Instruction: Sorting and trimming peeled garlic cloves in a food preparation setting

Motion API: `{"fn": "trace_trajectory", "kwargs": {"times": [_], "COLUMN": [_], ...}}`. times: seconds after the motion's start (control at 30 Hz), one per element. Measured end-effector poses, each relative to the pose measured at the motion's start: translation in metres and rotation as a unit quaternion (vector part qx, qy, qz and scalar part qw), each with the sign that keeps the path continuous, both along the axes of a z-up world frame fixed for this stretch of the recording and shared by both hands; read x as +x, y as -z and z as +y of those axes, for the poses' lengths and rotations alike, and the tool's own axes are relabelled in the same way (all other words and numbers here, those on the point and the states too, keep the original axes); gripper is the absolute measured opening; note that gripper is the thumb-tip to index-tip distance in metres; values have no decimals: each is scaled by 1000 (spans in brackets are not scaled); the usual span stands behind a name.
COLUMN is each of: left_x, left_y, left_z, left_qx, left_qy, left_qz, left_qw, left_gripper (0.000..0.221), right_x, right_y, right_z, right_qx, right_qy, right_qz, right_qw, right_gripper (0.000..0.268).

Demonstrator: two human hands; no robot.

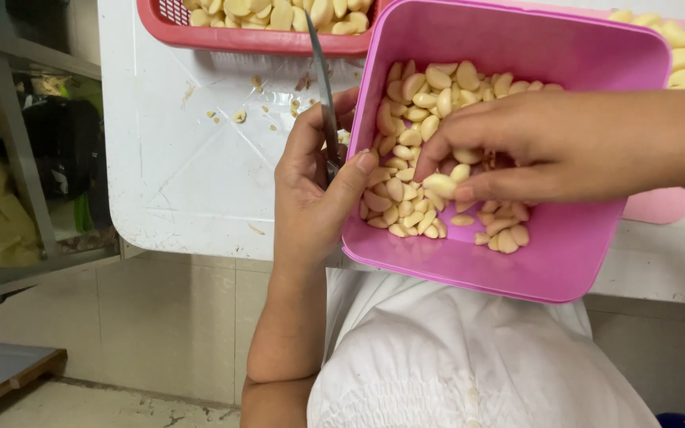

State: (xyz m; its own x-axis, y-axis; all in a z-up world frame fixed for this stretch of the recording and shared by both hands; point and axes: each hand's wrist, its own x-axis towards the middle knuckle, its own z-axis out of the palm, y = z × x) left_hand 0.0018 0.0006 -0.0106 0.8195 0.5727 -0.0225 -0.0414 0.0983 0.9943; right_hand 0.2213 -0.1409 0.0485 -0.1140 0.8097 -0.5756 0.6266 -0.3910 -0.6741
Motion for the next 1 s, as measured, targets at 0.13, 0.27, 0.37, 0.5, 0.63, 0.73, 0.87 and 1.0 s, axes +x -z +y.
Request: {"fn": "trace_trajectory", "kwargs": {"times": [0.13, 0.27, 0.37, 0.5, 0.63, 0.73, 0.87, 1.0], "left_x": [2, 3, 4, 3, 1, 2, 1, 1], "left_y": [-1, -1, -4, -4, 1, 0, 2, 4], "left_z": [-3, -3, -3, -4, -1, -2, -1, -2], "left_qx": [-26, 5, 7, 13, 28, 9, 7, 8], "left_qy": [1, -8, -17, -35, -32, -33, -36, -40], "left_qz": [-6, 1, 14, 19, 21, 28, 23, 14], "left_qw": [1000, 1000, 1000, 999, 999, 999, 999, 999], "left_gripper": [52, 54, 57, 58, 61, 63, 61, 61], "right_x": [14, 30, 47, 33, 7, -8, -12, -10], "right_y": [-21, -6, 31, 63, 72, 92, 111, 107], "right_z": [-38, -126, -192, -220, -196, -182, -180, -177], "right_qx": [37, 253, 302, 286, 203, 278, 377, 347], "right_qy": [102, 356, 476, 552, 613, 660, 564, 638], "right_qz": [65, 114, 9, -115, -149, -67, -219, -164], "right_qw": [992, 892, 826, 775, 749, 694, 701, 667], "right_gripper": [46, 45, 42, 25, 24, 22, 43, 53]}}
